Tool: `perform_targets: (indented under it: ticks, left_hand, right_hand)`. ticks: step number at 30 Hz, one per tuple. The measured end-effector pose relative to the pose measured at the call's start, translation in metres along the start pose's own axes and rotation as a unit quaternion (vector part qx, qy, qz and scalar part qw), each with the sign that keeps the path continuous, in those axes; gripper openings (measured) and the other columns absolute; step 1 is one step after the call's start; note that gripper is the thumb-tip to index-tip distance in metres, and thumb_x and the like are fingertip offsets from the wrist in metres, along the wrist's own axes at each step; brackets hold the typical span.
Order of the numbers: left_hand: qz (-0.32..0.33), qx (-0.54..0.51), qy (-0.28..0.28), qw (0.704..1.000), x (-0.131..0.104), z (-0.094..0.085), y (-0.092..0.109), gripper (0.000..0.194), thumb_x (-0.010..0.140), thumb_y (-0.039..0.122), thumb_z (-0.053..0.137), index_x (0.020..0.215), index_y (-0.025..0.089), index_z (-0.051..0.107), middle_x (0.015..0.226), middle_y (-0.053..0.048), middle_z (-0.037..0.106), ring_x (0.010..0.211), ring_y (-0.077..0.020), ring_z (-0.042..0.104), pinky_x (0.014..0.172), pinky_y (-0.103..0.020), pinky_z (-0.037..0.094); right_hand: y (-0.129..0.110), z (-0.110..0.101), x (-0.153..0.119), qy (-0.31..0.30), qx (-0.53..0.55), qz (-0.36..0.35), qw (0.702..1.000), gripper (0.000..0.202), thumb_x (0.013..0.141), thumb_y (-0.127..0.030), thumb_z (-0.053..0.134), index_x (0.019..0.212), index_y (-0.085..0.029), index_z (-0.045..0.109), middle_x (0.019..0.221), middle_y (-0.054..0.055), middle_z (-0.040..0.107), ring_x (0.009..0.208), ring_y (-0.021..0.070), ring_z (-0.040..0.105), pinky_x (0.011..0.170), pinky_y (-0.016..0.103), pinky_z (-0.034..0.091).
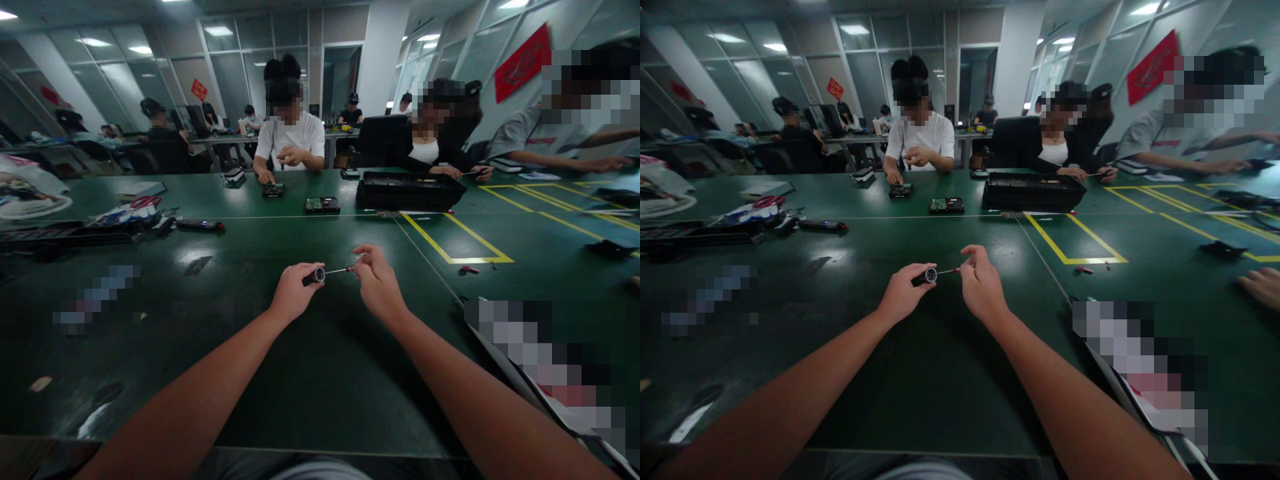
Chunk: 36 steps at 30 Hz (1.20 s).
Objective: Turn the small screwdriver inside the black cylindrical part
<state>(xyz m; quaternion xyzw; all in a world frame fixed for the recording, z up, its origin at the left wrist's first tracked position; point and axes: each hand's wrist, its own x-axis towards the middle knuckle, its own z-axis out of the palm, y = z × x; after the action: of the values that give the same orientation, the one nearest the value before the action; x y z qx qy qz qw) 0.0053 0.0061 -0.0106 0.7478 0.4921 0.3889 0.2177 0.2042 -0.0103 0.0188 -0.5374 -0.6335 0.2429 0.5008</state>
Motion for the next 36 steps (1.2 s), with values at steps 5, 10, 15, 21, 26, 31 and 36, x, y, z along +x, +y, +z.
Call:
perform_targets:
  ticks: [5, 10, 15, 21, 26, 31, 36]
  left_hand:
    - [0.003, -0.002, 0.005, 1.000, 0.001, 0.000, -0.001, 0.041, 0.083, 0.008, 0.075, 0.120, 0.025, 0.071, 0.120, -0.005, 0.072, 0.115, -0.0244, 0.064, 0.106, -0.047, 0.046]
    - [-0.007, -0.005, 0.011, 1.000, 0.000, -0.001, -0.002, 0.040, 0.085, 0.011, 0.074, 0.121, 0.026, 0.070, 0.121, -0.006, 0.072, 0.115, -0.0248, 0.064, 0.105, -0.046, 0.046]
    - [0.033, -0.005, 0.004, 0.999, -0.001, -0.003, 0.003, 0.038, 0.087, 0.015, 0.074, 0.122, 0.027, 0.070, 0.124, -0.005, 0.071, 0.118, -0.0249, 0.063, 0.113, -0.051, 0.039]
    - [0.021, 0.017, 0.004, 1.000, 0.001, -0.004, 0.005, 0.037, 0.086, 0.012, 0.074, 0.120, 0.026, 0.070, 0.124, -0.005, 0.072, 0.118, -0.0250, 0.063, 0.117, -0.055, 0.035]
    - [0.014, 0.017, 0.011, 1.000, 0.001, -0.003, 0.005, 0.037, 0.085, 0.011, 0.074, 0.118, 0.026, 0.070, 0.123, -0.004, 0.072, 0.118, -0.0251, 0.063, 0.118, -0.056, 0.033]
    - [0.008, 0.018, -0.004, 1.000, 0.000, -0.002, 0.008, 0.037, 0.085, 0.012, 0.075, 0.118, 0.027, 0.069, 0.124, -0.003, 0.072, 0.119, -0.0255, 0.063, 0.119, -0.058, 0.031]
    - [0.003, 0.031, -0.001, 1.000, 0.000, -0.002, 0.007, 0.036, 0.085, 0.015, 0.076, 0.118, 0.027, 0.070, 0.120, -0.003, 0.073, 0.114, -0.0252, 0.064, 0.115, -0.054, 0.036]
  right_hand:
    - [0.000, 0.001, 0.000, 0.001, -0.008, 0.039, 0.999, 0.024, 0.098, -0.045, 0.043, 0.105, -0.025, 0.055, 0.075, 0.001, 0.064, 0.062, 0.0198, 0.058, 0.062, 0.035, 0.042]
    - [-0.001, 0.005, -0.004, 0.019, 0.054, 0.000, 0.998, 0.021, 0.093, -0.040, 0.053, 0.107, -0.024, 0.053, 0.086, 0.003, 0.066, 0.076, 0.0203, 0.062, 0.072, 0.036, 0.048]
    - [0.005, 0.011, 0.002, 0.066, 0.212, 0.083, 0.971, 0.024, 0.092, -0.047, 0.056, 0.089, -0.023, 0.059, 0.078, 0.003, 0.063, 0.071, 0.0188, 0.061, 0.070, 0.037, 0.052]
    - [0.016, 0.014, 0.008, 0.147, 0.311, 0.156, 0.926, 0.030, 0.087, -0.053, 0.062, 0.083, -0.024, 0.056, 0.070, -0.002, 0.057, 0.060, 0.0146, 0.054, 0.061, 0.032, 0.051]
    - [0.008, 0.015, 0.000, 0.116, 0.220, 0.060, 0.967, 0.028, 0.093, -0.051, 0.057, 0.089, -0.024, 0.059, 0.075, -0.001, 0.062, 0.067, 0.0149, 0.059, 0.066, 0.032, 0.050]
    - [0.001, 0.014, -0.003, 0.089, 0.144, 0.023, 0.985, 0.024, 0.098, -0.045, 0.051, 0.091, -0.023, 0.058, 0.076, 0.000, 0.065, 0.069, 0.0163, 0.061, 0.069, 0.033, 0.050]
    - [-0.003, 0.008, -0.006, 0.070, 0.058, -0.010, 0.996, 0.028, 0.097, -0.048, 0.055, 0.094, -0.021, 0.064, 0.075, 0.001, 0.068, 0.070, 0.0177, 0.064, 0.068, 0.033, 0.048]
